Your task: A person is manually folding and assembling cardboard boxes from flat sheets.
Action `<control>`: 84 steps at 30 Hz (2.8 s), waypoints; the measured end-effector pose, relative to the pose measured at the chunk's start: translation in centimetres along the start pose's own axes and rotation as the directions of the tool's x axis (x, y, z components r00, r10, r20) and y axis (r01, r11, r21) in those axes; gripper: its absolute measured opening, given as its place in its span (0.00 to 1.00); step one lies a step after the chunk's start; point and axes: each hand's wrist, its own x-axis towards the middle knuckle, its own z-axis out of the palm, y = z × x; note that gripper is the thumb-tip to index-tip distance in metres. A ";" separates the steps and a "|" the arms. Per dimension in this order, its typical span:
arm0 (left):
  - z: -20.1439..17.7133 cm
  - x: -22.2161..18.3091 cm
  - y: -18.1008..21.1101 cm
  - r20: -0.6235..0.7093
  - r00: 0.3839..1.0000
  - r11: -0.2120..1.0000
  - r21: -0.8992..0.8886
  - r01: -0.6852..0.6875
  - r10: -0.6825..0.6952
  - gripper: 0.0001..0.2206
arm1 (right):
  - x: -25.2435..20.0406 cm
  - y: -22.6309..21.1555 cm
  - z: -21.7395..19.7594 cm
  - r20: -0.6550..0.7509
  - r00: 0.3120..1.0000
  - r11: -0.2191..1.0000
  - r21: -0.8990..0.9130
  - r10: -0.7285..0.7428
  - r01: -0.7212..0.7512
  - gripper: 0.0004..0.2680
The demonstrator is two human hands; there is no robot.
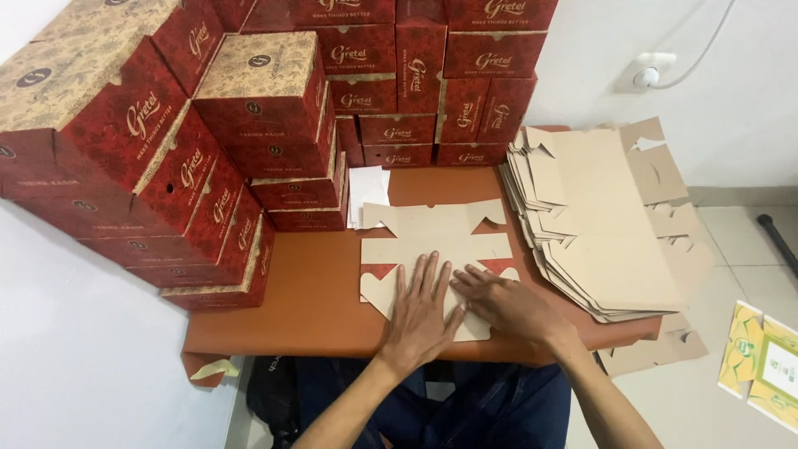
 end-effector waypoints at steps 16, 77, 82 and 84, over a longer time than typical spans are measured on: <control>-0.3 0.1 0.1 0.059 0.996 0.997 -0.041 0.065 -0.062 0.38 | 13.1 2.9 0.5 -0.112 0.994 0.978 -0.206 0.000 -0.024 0.20; -4.9 2.3 -8.6 0.052 0.984 0.983 0.055 -0.175 0.172 0.49 | -7.0 2.0 8.4 -0.572 0.579 0.811 0.340 0.581 -0.477 0.21; -5.1 3.9 -9.1 0.087 0.975 0.979 -0.030 -0.204 0.206 0.43 | -6.7 1.2 9.1 -0.661 0.586 0.866 0.212 0.468 -0.453 0.16; -4.6 4.1 -9.1 -0.043 0.977 0.977 0.038 -0.208 0.209 0.37 | -6.6 0.9 9.4 -0.634 0.571 0.830 0.223 0.521 -0.511 0.13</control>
